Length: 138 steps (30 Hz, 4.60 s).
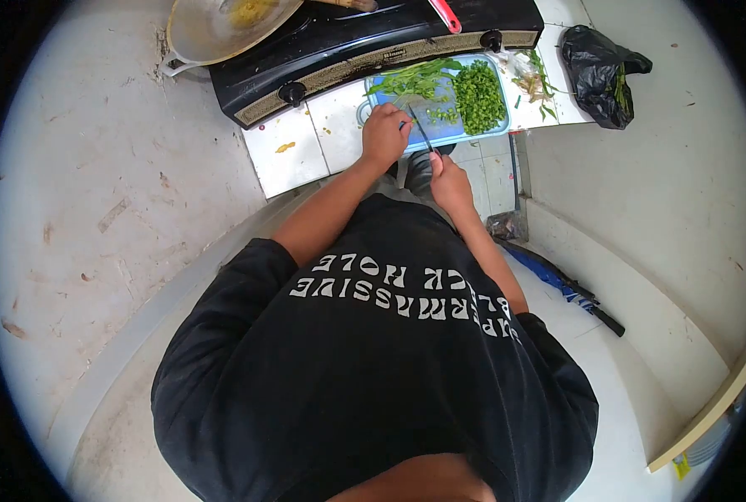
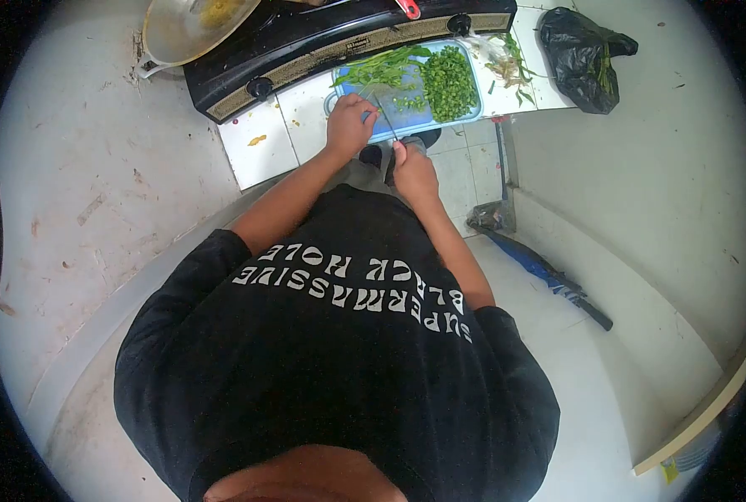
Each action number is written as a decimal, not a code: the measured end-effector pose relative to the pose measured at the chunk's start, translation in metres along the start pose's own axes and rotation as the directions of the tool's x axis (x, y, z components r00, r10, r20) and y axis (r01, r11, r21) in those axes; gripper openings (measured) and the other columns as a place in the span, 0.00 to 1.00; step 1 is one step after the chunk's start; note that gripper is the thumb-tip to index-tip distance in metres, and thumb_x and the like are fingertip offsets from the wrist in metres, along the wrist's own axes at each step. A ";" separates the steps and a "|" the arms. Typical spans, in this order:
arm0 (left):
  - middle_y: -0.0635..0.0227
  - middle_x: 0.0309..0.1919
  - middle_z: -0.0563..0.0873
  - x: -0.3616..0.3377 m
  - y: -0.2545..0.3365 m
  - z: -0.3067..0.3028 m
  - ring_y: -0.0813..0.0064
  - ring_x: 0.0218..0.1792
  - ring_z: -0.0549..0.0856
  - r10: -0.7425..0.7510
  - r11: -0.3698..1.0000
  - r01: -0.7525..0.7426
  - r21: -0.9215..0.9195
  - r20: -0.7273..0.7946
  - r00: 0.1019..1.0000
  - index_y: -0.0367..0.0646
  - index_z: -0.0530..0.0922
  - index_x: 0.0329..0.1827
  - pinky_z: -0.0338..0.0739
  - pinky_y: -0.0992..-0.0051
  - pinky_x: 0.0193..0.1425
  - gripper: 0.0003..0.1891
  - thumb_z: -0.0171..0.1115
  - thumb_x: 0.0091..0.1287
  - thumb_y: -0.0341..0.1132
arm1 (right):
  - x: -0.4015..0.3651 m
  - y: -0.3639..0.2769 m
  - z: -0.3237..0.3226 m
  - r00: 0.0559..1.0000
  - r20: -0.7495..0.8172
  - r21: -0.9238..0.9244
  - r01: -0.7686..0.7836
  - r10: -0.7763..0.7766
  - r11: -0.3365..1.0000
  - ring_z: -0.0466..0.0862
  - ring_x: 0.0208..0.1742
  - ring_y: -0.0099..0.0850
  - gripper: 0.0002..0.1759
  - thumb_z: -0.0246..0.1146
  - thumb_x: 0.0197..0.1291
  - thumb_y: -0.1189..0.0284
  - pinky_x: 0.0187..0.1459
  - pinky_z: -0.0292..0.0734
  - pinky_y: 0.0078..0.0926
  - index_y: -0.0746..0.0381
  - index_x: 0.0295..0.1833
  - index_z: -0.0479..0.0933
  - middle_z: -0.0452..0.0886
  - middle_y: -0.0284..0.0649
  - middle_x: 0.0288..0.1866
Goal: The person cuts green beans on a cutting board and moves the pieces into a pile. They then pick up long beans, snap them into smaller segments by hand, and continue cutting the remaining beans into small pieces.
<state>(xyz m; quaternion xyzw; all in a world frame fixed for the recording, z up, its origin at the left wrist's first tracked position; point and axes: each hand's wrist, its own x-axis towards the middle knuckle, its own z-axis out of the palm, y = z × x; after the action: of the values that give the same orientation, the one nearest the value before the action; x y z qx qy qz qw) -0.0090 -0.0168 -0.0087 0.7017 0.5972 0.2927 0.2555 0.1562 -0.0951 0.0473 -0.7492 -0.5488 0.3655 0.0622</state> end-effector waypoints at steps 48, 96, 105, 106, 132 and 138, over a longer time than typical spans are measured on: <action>0.58 0.39 0.85 0.000 -0.002 -0.001 0.52 0.48 0.84 -0.016 0.998 0.014 -0.058 -0.047 0.999 0.43 0.88 0.36 0.79 0.57 0.54 0.06 0.75 0.61 0.33 | -0.005 0.007 0.004 0.999 0.034 0.078 0.039 -0.042 0.996 0.84 0.53 0.67 0.30 0.45 0.82 0.49 0.54 0.77 0.62 0.64 0.54 0.82 0.86 0.66 0.49; 0.60 0.37 0.83 0.000 -0.002 0.005 0.53 0.45 0.83 -0.017 0.997 0.007 -0.081 -0.123 0.992 0.44 0.88 0.32 0.79 0.56 0.51 0.03 0.74 0.57 0.29 | 0.003 0.018 -0.019 0.990 0.142 -0.075 0.012 -0.002 0.997 0.84 0.55 0.65 0.33 0.45 0.81 0.45 0.57 0.78 0.61 0.63 0.59 0.81 0.86 0.64 0.51; 0.61 0.37 0.83 -0.010 -0.004 0.001 0.55 0.45 0.81 0.073 0.993 -0.084 -0.085 -0.123 0.990 0.43 0.89 0.35 0.78 0.58 0.51 0.04 0.74 0.58 0.30 | -0.011 0.010 -0.024 0.996 0.072 -0.130 -0.039 0.048 0.991 0.85 0.53 0.65 0.34 0.44 0.81 0.46 0.55 0.79 0.61 0.65 0.53 0.83 0.87 0.65 0.47; 0.61 0.37 0.82 -0.011 -0.004 0.000 0.55 0.45 0.81 0.089 0.991 -0.100 -0.093 -0.117 0.989 0.44 0.90 0.36 0.78 0.58 0.51 0.04 0.74 0.59 0.31 | -0.008 0.011 -0.024 0.998 0.033 -0.122 -0.041 0.046 0.992 0.85 0.52 0.65 0.33 0.45 0.81 0.46 0.54 0.79 0.62 0.65 0.52 0.82 0.87 0.65 0.46; 0.70 0.47 0.83 -0.015 -0.013 -0.044 0.63 0.52 0.80 0.164 0.961 -0.165 0.223 0.024 0.986 0.53 0.91 0.50 0.69 0.57 0.50 0.14 0.75 0.62 0.42 | 0.006 0.026 -0.043 0.995 -0.095 -0.047 -0.045 0.040 0.998 0.84 0.53 0.66 0.33 0.46 0.81 0.48 0.55 0.77 0.62 0.68 0.48 0.83 0.86 0.65 0.47; 0.70 0.46 0.84 -0.013 -0.013 -0.047 0.64 0.53 0.80 0.158 0.959 -0.165 0.230 0.050 0.986 0.55 0.91 0.47 0.68 0.56 0.52 0.13 0.76 0.60 0.41 | 0.014 0.018 -0.023 0.999 -0.032 -0.038 0.002 -0.003 0.999 0.84 0.54 0.65 0.33 0.46 0.80 0.48 0.57 0.77 0.61 0.68 0.49 0.83 0.86 0.65 0.48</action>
<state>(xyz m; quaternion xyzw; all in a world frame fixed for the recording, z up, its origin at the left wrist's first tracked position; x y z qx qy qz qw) -0.0534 -0.0274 0.0137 0.7777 0.5640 0.2296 0.1559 0.1862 -0.0825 0.0480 -0.7554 -0.5555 0.3428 0.0573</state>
